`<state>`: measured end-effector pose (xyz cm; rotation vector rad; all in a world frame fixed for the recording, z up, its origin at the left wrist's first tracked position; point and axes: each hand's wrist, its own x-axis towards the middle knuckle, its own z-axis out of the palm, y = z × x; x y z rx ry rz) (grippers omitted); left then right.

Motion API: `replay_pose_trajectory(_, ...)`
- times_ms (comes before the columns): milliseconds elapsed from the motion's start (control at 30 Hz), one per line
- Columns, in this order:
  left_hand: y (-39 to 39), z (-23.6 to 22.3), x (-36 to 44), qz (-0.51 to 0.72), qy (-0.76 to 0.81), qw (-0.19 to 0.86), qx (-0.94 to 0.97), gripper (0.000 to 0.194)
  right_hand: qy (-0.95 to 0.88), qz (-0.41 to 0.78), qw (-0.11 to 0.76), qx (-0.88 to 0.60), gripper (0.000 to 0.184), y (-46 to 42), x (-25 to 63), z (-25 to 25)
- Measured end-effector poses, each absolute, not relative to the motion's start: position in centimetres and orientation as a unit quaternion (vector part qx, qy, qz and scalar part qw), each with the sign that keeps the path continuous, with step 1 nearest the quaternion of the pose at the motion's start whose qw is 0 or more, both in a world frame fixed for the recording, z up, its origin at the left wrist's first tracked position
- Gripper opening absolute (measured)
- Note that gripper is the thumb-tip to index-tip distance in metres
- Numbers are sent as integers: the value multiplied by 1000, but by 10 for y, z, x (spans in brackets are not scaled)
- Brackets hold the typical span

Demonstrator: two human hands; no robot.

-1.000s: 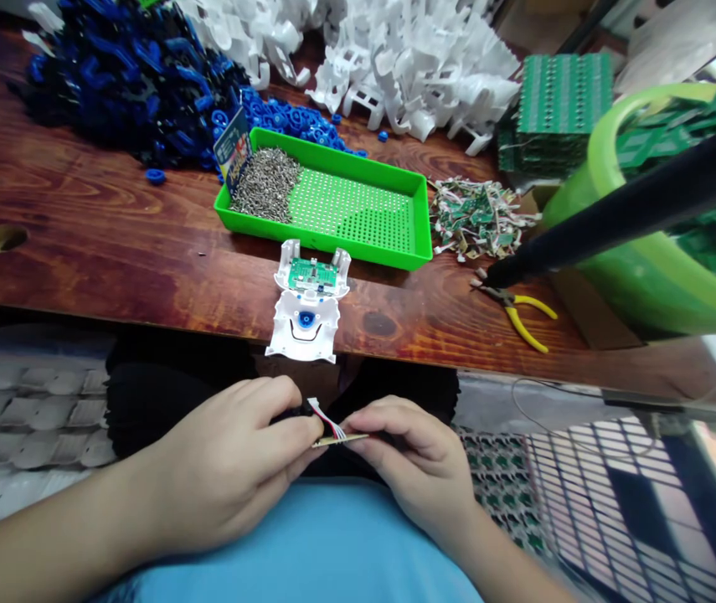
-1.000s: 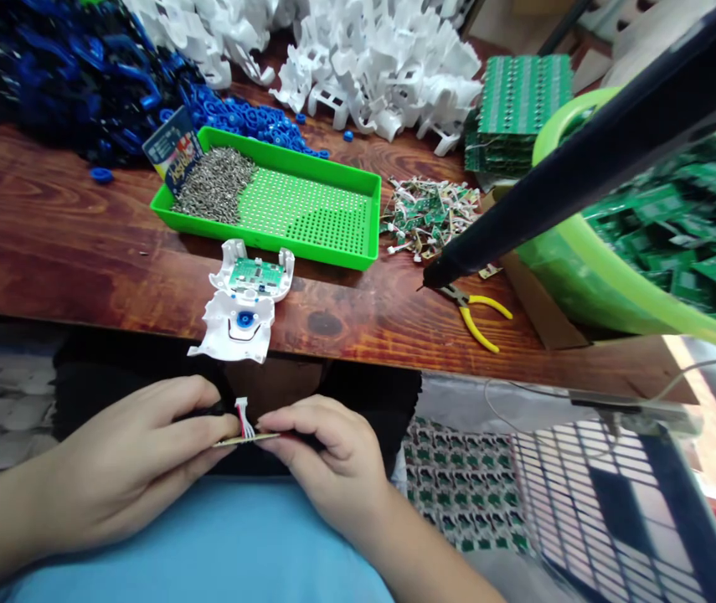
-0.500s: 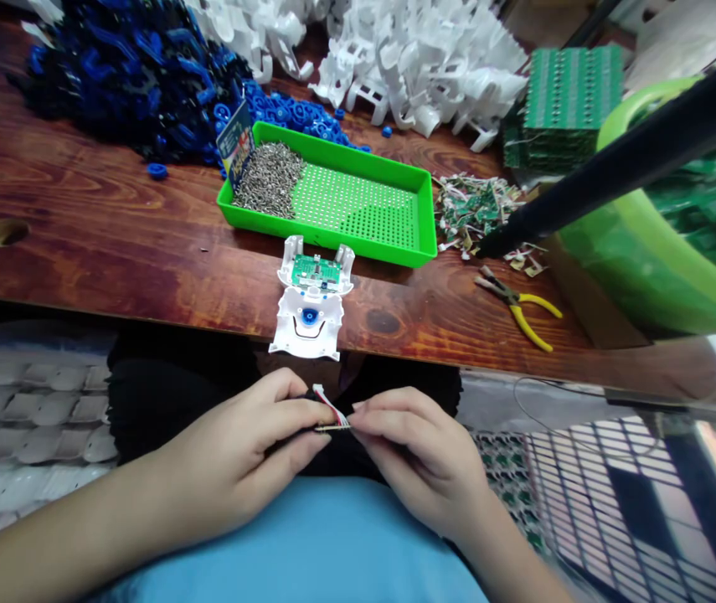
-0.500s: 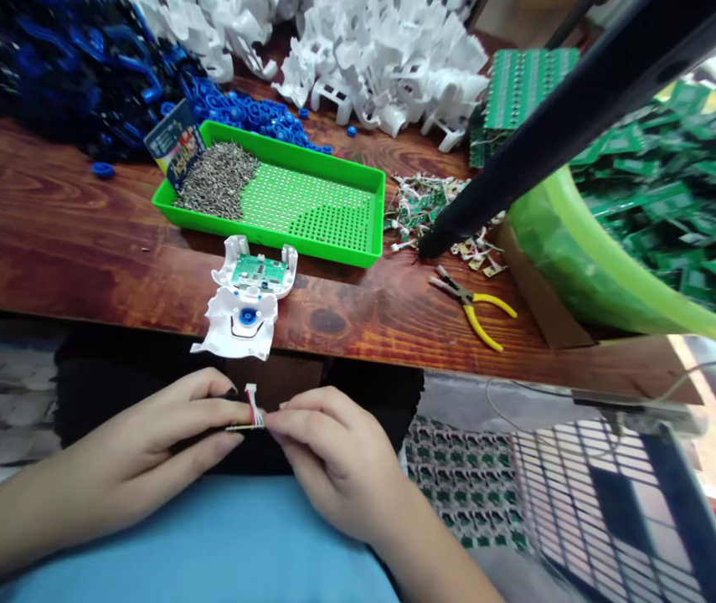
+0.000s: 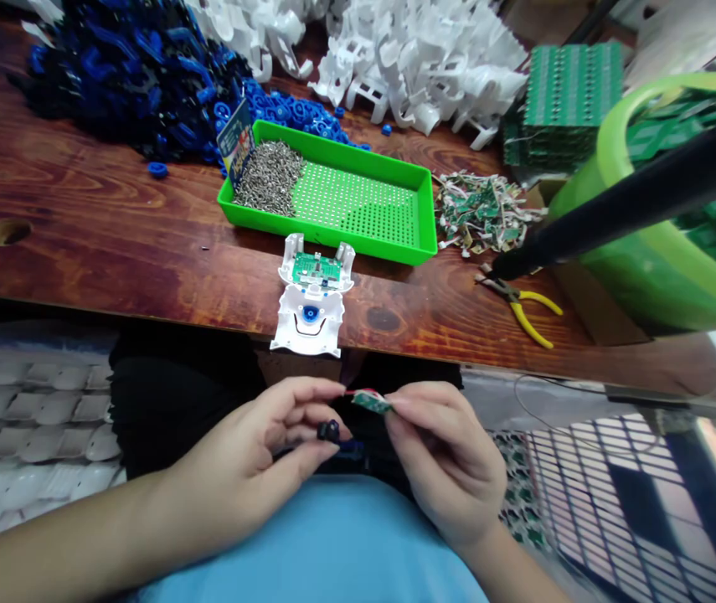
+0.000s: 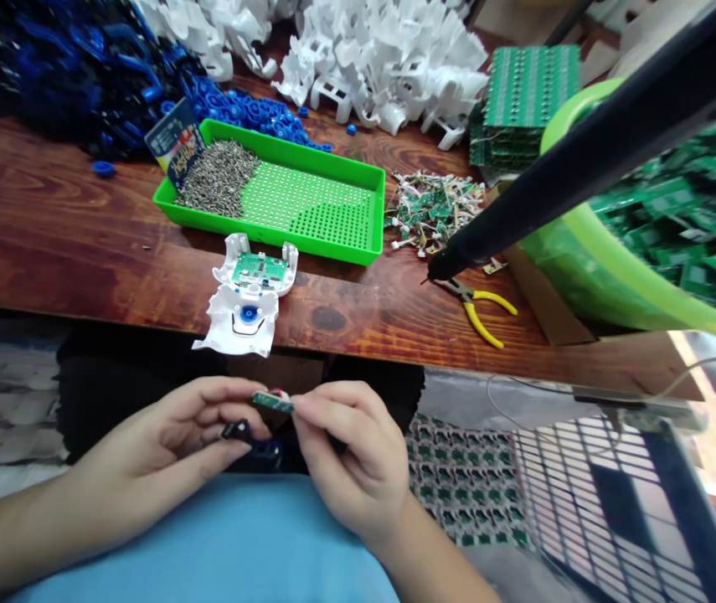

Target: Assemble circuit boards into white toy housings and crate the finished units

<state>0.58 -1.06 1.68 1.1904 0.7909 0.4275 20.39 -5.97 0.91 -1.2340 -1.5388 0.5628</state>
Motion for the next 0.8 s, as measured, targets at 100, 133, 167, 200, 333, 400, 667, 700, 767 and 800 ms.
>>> replay_pose_trajectory(100,-11,17,10,204,397,775,448,27,-667,260,490,-498,42,-58,202,13)
replay_pose_trajectory(133,-10,17,11,216,405,779,427,29,-671,270,485,-492,41,-58,202,14)
replay_pose_trajectory(167,-10,17,11,227,412,780,413,31,-672,279,483,-487,40,-57,201,15)
replay_pose_trajectory(200,-10,17,12,233,416,780,406,32,-673,288,481,-483,38,-57,201,15)
replay_pose_trajectory(333,-7,18,13,234,427,776,400,24,-672,309,475,-476,31,-55,201,16)
replay_pose_trajectory(400,-6,19,13,232,439,766,408,19,-670,321,469,-478,29,-54,201,16)
replay_pose_trajectory(667,-9,17,11,279,450,696,484,12,-692,286,445,-492,32,-55,201,15)
replay_pose_trajectory(700,-11,16,10,284,448,688,496,12,-703,270,441,-489,34,-56,201,14)
replay_pose_trajectory(767,-14,14,7,296,445,666,520,12,-721,240,436,-481,38,-58,202,14)
replay_pose_trajectory(800,-16,13,5,299,444,653,536,13,-727,231,434,-479,40,-59,203,13)
